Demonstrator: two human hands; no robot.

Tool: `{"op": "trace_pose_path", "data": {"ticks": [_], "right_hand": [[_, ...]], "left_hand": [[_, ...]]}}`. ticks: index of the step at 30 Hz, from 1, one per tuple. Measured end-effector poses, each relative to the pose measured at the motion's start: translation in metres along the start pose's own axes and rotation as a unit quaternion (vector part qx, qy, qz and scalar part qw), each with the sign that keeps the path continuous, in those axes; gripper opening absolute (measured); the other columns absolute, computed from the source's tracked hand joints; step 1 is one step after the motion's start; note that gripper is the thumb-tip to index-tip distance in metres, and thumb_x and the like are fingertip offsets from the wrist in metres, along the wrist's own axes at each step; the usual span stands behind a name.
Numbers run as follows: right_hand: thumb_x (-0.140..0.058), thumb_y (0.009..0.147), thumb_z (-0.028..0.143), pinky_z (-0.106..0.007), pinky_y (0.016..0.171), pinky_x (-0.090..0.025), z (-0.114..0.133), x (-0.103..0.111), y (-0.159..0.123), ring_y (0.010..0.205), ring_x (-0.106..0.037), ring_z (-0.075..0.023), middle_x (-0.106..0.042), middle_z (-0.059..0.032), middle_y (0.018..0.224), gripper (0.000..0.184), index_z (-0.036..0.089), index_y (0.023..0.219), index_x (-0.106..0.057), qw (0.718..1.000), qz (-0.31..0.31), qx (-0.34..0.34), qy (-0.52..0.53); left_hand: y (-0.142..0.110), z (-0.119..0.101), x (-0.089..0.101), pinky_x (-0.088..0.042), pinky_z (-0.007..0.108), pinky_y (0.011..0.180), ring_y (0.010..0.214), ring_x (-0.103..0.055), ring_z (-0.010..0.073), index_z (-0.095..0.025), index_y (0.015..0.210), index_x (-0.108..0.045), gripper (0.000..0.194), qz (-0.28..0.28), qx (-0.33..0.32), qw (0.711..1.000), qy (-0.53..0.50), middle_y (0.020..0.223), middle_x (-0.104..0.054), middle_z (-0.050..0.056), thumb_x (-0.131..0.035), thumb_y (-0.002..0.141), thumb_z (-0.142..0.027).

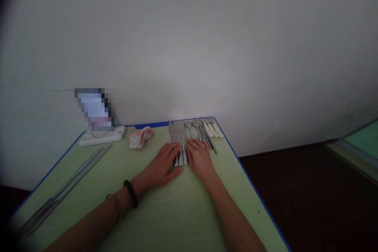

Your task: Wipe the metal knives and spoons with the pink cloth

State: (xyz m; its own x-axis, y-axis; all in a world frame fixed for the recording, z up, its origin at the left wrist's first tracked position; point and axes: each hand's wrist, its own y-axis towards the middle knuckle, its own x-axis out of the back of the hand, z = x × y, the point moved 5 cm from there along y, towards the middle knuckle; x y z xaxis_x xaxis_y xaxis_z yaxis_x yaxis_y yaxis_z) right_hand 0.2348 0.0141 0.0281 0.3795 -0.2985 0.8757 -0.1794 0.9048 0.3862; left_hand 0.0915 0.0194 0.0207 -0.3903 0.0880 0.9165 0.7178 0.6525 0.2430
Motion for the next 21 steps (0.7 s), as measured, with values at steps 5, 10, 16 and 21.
{"op": "trace_pose_path", "data": {"ticks": [5, 10, 16, 21], "right_hand": [[-0.040, 0.090, 0.017, -0.044, 0.100, -0.040, 0.024, -0.002, -0.007, 0.115, -0.054, -0.0242, -0.063, -0.0137, 0.122, 0.036, 0.011, 0.119, -0.060, 0.998, -0.031, 0.052, 0.017], [-0.040, 0.088, 0.016, -0.045, 0.101, -0.041, 0.065, -0.021, -0.003, 0.117, -0.053, -0.0268, -0.059, -0.0157, 0.127, 0.039, 0.008, 0.122, -0.057, 0.996, -0.013, 0.088, 0.003], [-0.041, 0.082, 0.010, -0.044, 0.106, -0.034, 0.117, -0.050, 0.037, 0.133, -0.037, -0.0266, -0.040, -0.0159, 0.145, 0.057, 0.007, 0.139, -0.038, 0.993, 0.019, 0.114, 0.014], [-0.043, 0.085, 0.016, -0.045, 0.104, -0.034, 0.143, -0.080, 0.060, 0.129, -0.039, -0.0293, -0.046, -0.0154, 0.140, 0.057, 0.009, 0.141, -0.036, 0.992, 0.057, 0.111, 0.026]], "left_hand": [[-0.061, -0.001, 0.016, -0.032, 0.041, 0.112, 0.132, -0.036, 0.0240, -0.014, 0.141, -0.031, 0.060, 0.023, -0.002, 0.999, -0.028, 0.141, -0.041, 0.015, -0.048, 0.088, -0.034], [-0.110, 0.030, 0.046, -0.019, 0.055, 0.115, 0.131, -0.038, 0.0270, -0.019, 0.137, -0.038, 0.053, -0.023, 0.060, 0.994, 0.088, 0.137, -0.047, 0.012, -0.048, 0.086, -0.029], [-0.162, 0.090, 0.077, -0.022, 0.057, 0.112, 0.131, -0.038, 0.0335, -0.009, 0.129, -0.046, 0.047, -0.117, 0.248, 0.930, 0.245, 0.136, -0.049, 0.021, -0.043, 0.088, -0.031], [-0.182, 0.099, 0.065, -0.032, 0.047, 0.110, 0.136, -0.035, 0.0277, -0.007, 0.137, -0.039, 0.053, -0.072, 0.270, 0.941, 0.190, 0.144, -0.042, 0.020, -0.036, 0.093, -0.038]]}}
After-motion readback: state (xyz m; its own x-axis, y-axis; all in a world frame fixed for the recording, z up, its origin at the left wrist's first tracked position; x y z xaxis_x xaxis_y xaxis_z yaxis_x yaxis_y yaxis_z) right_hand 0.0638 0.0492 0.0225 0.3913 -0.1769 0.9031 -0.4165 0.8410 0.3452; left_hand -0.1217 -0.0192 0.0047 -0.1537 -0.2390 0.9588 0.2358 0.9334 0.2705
